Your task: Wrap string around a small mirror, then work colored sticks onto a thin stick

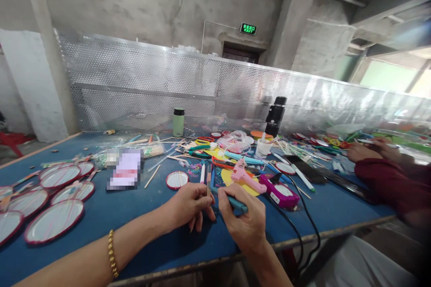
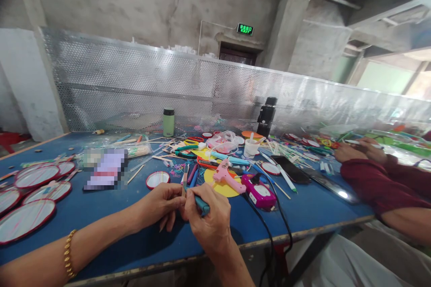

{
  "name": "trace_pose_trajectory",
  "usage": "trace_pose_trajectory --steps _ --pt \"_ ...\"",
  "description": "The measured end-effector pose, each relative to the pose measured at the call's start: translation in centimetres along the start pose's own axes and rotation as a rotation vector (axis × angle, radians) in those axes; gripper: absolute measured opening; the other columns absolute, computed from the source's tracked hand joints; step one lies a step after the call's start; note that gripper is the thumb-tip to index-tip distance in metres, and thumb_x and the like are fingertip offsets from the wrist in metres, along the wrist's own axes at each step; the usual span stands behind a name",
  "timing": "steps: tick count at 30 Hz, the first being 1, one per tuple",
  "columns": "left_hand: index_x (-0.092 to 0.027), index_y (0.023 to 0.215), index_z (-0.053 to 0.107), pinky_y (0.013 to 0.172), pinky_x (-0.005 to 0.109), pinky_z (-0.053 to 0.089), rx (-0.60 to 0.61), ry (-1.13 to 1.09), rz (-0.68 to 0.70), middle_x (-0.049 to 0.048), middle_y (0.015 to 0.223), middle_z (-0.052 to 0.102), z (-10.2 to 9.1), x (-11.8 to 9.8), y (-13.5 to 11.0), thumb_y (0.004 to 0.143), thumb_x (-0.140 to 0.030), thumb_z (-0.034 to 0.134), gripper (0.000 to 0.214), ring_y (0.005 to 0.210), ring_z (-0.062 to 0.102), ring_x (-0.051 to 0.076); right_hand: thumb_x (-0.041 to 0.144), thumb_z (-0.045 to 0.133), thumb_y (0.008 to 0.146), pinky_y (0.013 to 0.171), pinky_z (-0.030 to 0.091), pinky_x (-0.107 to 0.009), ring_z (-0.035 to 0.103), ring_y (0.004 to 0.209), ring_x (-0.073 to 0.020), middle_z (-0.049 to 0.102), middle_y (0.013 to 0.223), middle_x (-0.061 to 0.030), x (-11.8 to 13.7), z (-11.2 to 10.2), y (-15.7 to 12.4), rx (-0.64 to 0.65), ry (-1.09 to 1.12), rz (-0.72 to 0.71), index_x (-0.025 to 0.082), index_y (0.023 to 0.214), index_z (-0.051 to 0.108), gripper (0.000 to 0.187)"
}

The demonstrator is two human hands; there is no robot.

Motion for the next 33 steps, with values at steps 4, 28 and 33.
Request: trace_pose_trajectory --steps 4,28,33 --pt "-0.016 0.080 0.047 0.027 0.014 0.034 0.002 -0.002 0.002 0.0031 0.072 0.067 -0.03 0.06 0.02 0.080 -0.045 0.052 0.030 0.033 0.051 0.006 0.008 0.059 0.082 0.059 0.044 -0.022 0.055 0.057 -0.0098 0.060 0.065 0.0015 0.10 -0.02 0.03 0.001 0.000 -0.002 0.019 0.075 0.058 0.013" --pt "-0.016 0.080 0.047 0.027 0.014 0.033 -0.003 -0.007 -0.024 0.0038 0.073 0.067 0.06 -0.18 -0.12 0.078 -0.049 0.053 0.034 0.033 0.051 0.006 0.011 0.057 0.083 0.058 0.044 -0.023 0.055 0.055 -0.0108 0.060 0.063 0.0008 0.00 -0.15 -0.11 -0.012 -0.027 0.011 0.018 0.074 0.058 0.012" --pt "-0.016 0.081 0.046 0.027 0.014 0.033 -0.004 -0.007 -0.030 0.0038 0.072 0.067 0.06 -0.21 -0.16 0.078 -0.049 0.053 0.033 0.033 0.050 0.006 0.011 0.058 0.083 0.058 0.045 -0.023 0.055 0.054 -0.0103 0.059 0.062 0.0013 -0.03 -0.27 -0.06 -0.031 -0.038 0.021 0.018 0.072 0.058 0.013"
Point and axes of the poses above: each hand's wrist, its own y-axis towards the middle knuckle, its own z-axis out of the palm, x = y × z, the point moved 4 cm from there along y, towards the middle knuckle
